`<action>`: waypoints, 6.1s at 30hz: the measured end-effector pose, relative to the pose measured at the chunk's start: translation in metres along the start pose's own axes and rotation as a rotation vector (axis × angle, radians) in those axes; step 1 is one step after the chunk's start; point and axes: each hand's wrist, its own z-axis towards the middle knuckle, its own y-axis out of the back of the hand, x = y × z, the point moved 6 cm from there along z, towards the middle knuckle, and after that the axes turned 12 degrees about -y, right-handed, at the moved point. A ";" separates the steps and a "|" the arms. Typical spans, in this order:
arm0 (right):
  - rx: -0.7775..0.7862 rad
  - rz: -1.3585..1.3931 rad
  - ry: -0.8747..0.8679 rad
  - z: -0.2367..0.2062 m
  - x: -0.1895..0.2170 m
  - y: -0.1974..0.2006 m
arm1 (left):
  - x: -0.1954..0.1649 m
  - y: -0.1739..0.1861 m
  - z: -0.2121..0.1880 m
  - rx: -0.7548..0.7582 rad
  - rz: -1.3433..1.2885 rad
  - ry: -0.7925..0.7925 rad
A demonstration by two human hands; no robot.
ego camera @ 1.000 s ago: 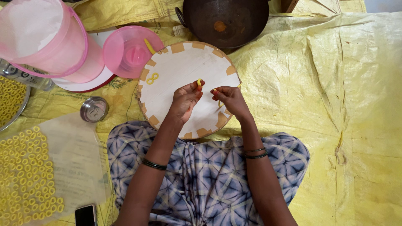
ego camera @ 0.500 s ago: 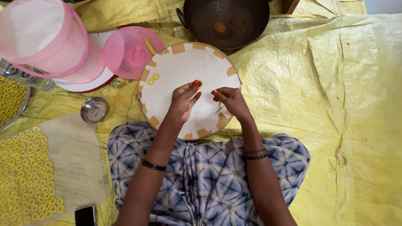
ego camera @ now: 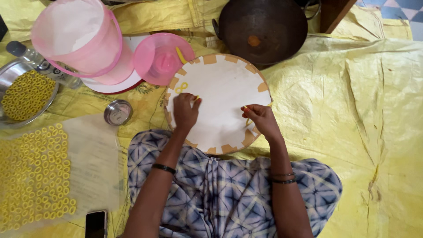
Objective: The person rolls a yellow dough rope on a round board, then pinches off short segments and joins their ends to form small rings. The rings are placed on the board and later transferred to a plastic sheet on the floor.
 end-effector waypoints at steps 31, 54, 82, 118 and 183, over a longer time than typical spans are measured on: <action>-0.121 -0.247 0.249 -0.050 0.057 0.003 | -0.145 -0.036 0.016 0.446 -0.333 -0.208; -0.180 -0.190 0.310 -0.027 0.032 0.019 | -0.092 -0.069 0.002 0.847 -0.773 0.058; 0.081 0.008 0.292 -0.040 0.039 0.000 | -0.102 -0.061 0.002 0.272 -1.087 0.156; 0.020 0.236 0.184 -0.013 0.005 0.016 | -0.075 -0.083 -0.019 0.299 -1.545 0.661; 0.006 0.204 0.152 -0.010 0.006 0.013 | -0.094 -0.058 -0.002 0.207 -1.639 0.635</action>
